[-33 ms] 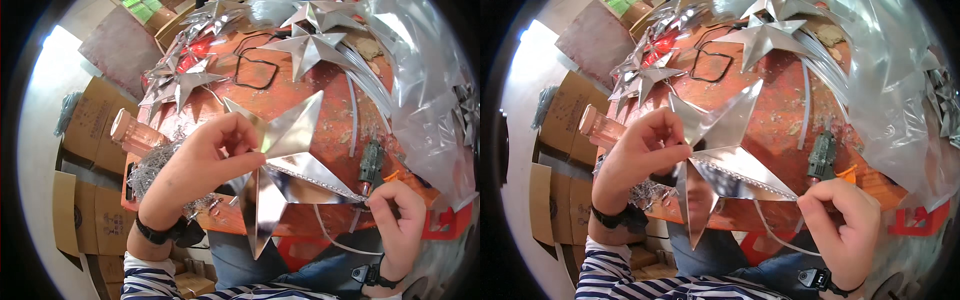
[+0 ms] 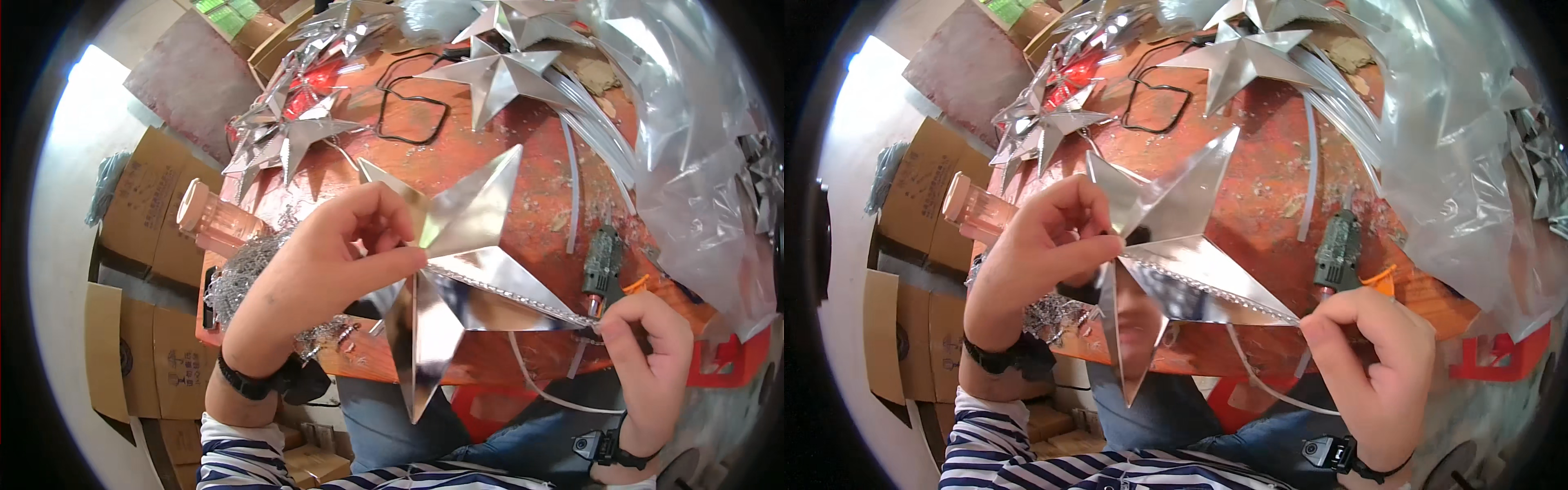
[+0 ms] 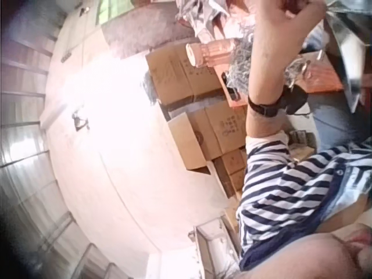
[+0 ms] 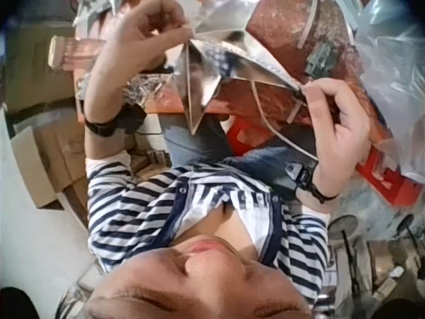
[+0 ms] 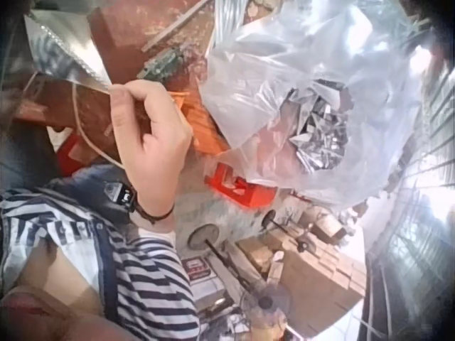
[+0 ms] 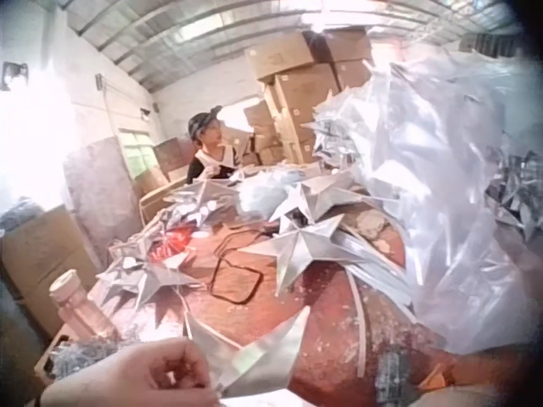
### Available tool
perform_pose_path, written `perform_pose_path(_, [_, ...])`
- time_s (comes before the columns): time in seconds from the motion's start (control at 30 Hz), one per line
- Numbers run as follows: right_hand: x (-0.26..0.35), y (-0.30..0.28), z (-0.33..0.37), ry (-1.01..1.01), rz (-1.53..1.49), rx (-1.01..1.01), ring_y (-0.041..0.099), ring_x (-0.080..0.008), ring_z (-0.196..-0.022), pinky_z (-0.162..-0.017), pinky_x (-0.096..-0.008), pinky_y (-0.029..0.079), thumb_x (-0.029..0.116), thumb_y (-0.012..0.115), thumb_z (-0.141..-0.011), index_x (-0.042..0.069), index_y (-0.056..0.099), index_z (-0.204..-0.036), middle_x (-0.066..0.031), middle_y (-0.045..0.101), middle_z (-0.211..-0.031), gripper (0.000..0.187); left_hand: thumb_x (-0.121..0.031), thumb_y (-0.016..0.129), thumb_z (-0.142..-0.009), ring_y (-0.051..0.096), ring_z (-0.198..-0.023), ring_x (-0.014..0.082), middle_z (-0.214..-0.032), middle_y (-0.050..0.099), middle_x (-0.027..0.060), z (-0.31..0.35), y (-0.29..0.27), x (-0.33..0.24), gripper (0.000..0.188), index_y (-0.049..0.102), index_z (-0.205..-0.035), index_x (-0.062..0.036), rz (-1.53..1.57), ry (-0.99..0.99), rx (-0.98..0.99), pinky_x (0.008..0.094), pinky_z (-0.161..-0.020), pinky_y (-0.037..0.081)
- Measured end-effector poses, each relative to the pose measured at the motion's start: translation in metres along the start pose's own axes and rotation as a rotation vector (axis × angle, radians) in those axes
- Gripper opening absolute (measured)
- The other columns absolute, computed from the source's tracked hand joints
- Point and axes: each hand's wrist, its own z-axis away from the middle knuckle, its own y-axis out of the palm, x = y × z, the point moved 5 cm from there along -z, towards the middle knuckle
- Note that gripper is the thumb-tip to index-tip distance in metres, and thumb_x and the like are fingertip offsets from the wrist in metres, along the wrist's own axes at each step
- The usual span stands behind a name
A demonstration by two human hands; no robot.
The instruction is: The person decorates a silver star-shaped ornament by applying a string of small beads along its edges. They use a hot glue gun to secure the beads in place, working methodically around the star's perimeter.
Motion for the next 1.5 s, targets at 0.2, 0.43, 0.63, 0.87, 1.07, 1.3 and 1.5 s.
perform_pose_path(0.2, [-0.017, -0.006, 0.003, 0.087, 0.003, 0.06, 0.055, -0.0062, -0.056, -0.05, -0.021, 0.039, 0.0, 0.067, -0.083, -0.003, 0.06, -0.078, -0.0028, 0.058, -0.064, 0.009, 0.002, 0.067, -0.082, 0.043, -0.057, 0.001, -0.07, 0.048, -0.0047, -0.001, 0.003, 0.005, 0.018, 0.051, -0.084, -0.0057, 0.032, -0.06, -0.037, 0.0184, -0.048, 0.031])
perform_pose_path(0.43, [-0.026, -0.003, 0.006, 0.067, 0.005, 0.071, 0.052, -0.0089, -0.052, -0.049, -0.0238, 0.038, 0.002, 0.07, -0.082, -0.001, 0.06, -0.078, -0.0052, 0.057, -0.063, 0.012, -0.005, 0.07, -0.081, 0.041, -0.06, -0.0014, -0.071, 0.051, -0.0068, -0.001, 0.001, 0.006, 0.015, 0.055, -0.083, -0.0062, -0.038, -0.032, -0.079, 0.0159, -0.051, 0.031])
perform_pose_path(0.63, [-0.022, -0.002, 0.006, 0.016, 0.132, 0.037, 0.051, -0.0157, -0.049, -0.048, -0.027, 0.038, 0.005, 0.071, -0.081, 0.001, 0.061, -0.078, -0.0078, 0.056, -0.062, 0.011, -0.003, 0.07, -0.082, 0.039, -0.054, -0.0022, -0.07, 0.051, -0.0064, 0.0, 0.002, 0.006, 0.017, 0.054, -0.084, -0.0062, -0.014, 0.042, -0.091, 0.0163, -0.046, 0.027])
perform_pose_path(0.87, [-0.016, -0.001, 0.005, -0.008, 0.166, 0.025, 0.052, -0.0176, -0.05, -0.048, -0.0283, 0.038, 0.005, 0.07, -0.08, 0.002, 0.063, -0.081, -0.0077, 0.057, -0.063, 0.007, -0.003, 0.07, -0.083, 0.038, -0.052, -0.0022, -0.07, 0.051, -0.0062, 0.002, 0.0, 0.01, 0.017, 0.053, -0.084, -0.0062, 0.035, -0.008, -0.074, 0.0165, -0.044, 0.026])
perform_pose_path(1.07, [-0.013, -0.002, 0.005, -0.063, 0.198, 0.029, 0.055, -0.0192, -0.052, -0.05, -0.03, 0.04, 0.004, 0.069, -0.078, 0.003, 0.065, -0.081, -0.0075, 0.06, -0.065, 0.006, -0.006, 0.071, -0.082, 0.041, -0.059, -0.001, -0.071, 0.05, -0.007, 0.002, 0.003, 0.009, 0.015, 0.055, -0.083, -0.0062, -0.011, 0.029, -0.095, 0.0168, -0.051, 0.031])
perform_pose_path(1.3, [-0.007, -0.001, 0.001, -0.058, 0.218, 0.035, 0.056, -0.0203, -0.053, -0.05, -0.0306, 0.041, 0.004, 0.069, -0.077, 0.004, 0.065, -0.078, -0.0079, 0.06, -0.064, 0.003, -0.005, 0.07, -0.082, 0.047, -0.066, 0.0009, -0.074, 0.053, -0.0052, 0.0, 0.001, 0.015, 0.016, 0.054, -0.085, -0.0059, 0.017, 0.005, -0.059, 0.0181, -0.056, 0.037])
perform_pose_path(1.5, [-0.008, 0.002, 0.009, -0.067, 0.208, -0.005, 0.053, -0.0126, -0.051, -0.049, -0.026, 0.04, 0.003, 0.066, -0.078, 0.0, 0.065, -0.077, -0.0068, 0.059, -0.061, 0.003, -0.007, 0.071, -0.084, 0.048, -0.064, 0.0004, -0.073, 0.054, -0.0064, 0.003, 0.002, 0.008, 0.015, 0.057, -0.088, -0.0053, -0.111, 0.134, -0.023, 0.0179, -0.053, 0.037])
